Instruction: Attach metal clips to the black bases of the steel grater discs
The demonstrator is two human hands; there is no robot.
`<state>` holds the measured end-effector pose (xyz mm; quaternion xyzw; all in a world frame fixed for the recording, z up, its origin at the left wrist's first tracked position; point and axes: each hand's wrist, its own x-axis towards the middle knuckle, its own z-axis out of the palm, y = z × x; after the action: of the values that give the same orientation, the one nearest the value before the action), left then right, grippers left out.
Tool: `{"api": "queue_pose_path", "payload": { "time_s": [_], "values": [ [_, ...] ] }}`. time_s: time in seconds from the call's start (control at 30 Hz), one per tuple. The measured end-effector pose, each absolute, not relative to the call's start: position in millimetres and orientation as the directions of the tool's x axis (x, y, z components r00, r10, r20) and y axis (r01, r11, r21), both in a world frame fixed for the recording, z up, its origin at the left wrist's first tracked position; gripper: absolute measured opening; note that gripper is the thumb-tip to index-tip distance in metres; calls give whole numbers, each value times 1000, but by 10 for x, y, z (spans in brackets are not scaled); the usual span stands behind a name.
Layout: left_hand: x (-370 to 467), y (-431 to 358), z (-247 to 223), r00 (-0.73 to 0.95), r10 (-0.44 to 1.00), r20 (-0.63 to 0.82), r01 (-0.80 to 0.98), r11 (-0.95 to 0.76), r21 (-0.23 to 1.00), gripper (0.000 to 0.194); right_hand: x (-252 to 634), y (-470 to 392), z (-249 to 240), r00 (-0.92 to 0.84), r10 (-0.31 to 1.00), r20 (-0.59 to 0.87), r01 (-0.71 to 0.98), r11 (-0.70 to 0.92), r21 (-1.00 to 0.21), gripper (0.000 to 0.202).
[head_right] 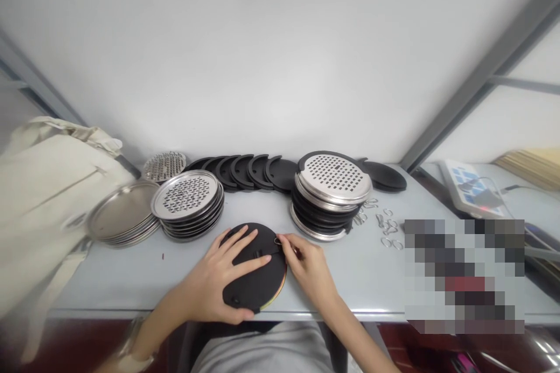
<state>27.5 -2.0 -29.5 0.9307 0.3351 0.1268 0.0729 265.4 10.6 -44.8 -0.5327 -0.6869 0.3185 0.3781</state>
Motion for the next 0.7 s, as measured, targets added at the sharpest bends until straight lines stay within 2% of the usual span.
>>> {"api": "queue_pose_path", "payload": {
  "time_s": [0.23,0.4,0.53,0.7],
  "values": [
    [279,-28,-284,741,641,200,604,-767,216,90,2803,-35,-516,-250,946,208,450,303,-840,35],
    [282,-24,-288,743,639,199,602,-768,219,91,2816,-29,-557,-215,967,135,396,213,-893,23],
    [280,-22,-289,745,640,187,604,-766,220,91,2816,-3,-542,-186,975,121,422,191,-886,24],
    [280,-24,-285,739,651,173,615,-757,221,93,2807,-20,-451,-333,940,76,473,236,-849,28]
  ]
}}
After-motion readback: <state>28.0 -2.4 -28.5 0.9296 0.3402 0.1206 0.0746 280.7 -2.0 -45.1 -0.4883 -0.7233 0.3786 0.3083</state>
